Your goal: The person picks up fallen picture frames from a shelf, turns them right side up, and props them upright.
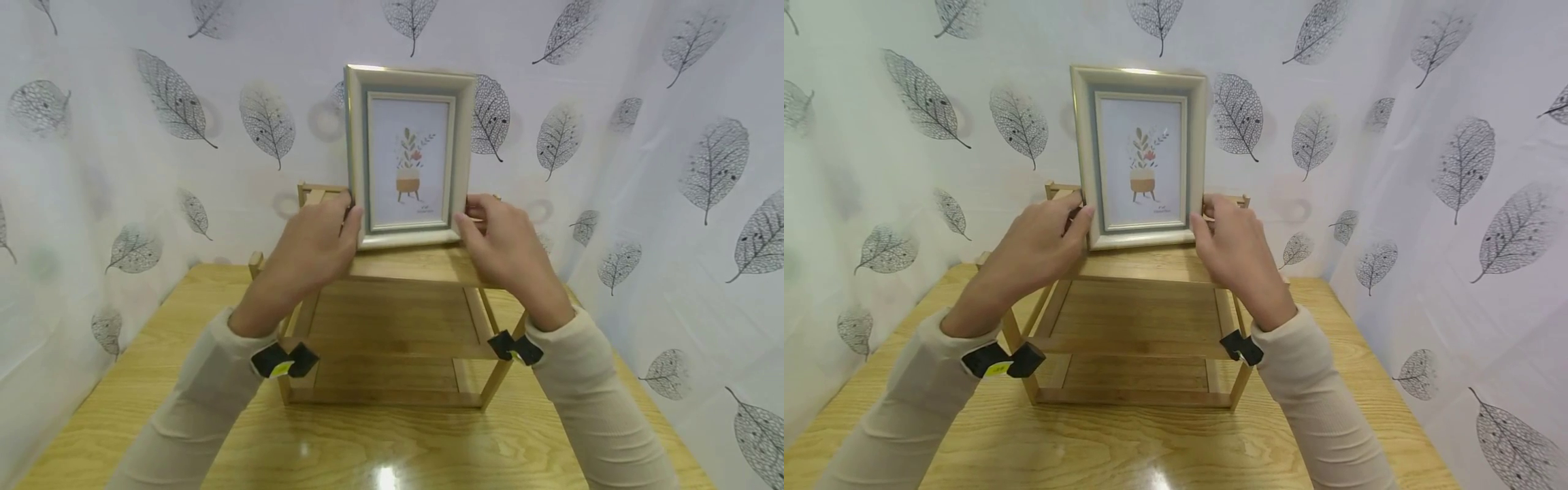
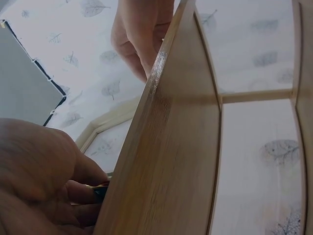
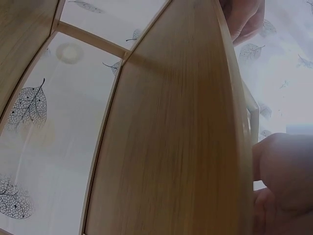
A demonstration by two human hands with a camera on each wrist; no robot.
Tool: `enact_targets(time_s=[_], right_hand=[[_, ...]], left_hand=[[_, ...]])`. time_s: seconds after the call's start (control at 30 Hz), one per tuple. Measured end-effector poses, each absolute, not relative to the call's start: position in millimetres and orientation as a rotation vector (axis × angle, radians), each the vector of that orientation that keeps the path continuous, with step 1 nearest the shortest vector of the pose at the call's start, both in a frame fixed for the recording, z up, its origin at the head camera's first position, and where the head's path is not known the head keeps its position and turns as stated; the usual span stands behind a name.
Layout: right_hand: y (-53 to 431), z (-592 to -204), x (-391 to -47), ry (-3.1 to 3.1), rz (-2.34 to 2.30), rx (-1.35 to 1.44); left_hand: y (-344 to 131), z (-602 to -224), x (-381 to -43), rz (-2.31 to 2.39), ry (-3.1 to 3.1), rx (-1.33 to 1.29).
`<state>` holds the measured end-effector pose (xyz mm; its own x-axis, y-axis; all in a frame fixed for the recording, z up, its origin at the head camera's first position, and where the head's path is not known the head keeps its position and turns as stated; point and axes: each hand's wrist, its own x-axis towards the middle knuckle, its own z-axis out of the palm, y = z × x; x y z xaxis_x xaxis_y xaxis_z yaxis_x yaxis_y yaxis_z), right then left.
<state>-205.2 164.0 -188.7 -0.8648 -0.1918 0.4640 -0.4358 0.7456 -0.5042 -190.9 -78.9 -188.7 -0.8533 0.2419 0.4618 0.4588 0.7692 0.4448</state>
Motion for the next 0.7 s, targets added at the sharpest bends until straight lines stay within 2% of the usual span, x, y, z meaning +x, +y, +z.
enact_targets(time_s=[0.7], right_hand=[[162.7, -192.0, -203.5, -2.530, 0.970, 0.438]], left_hand=[[-83.6, -187.3, -195.6, -0.765, -2.608, -0.488]])
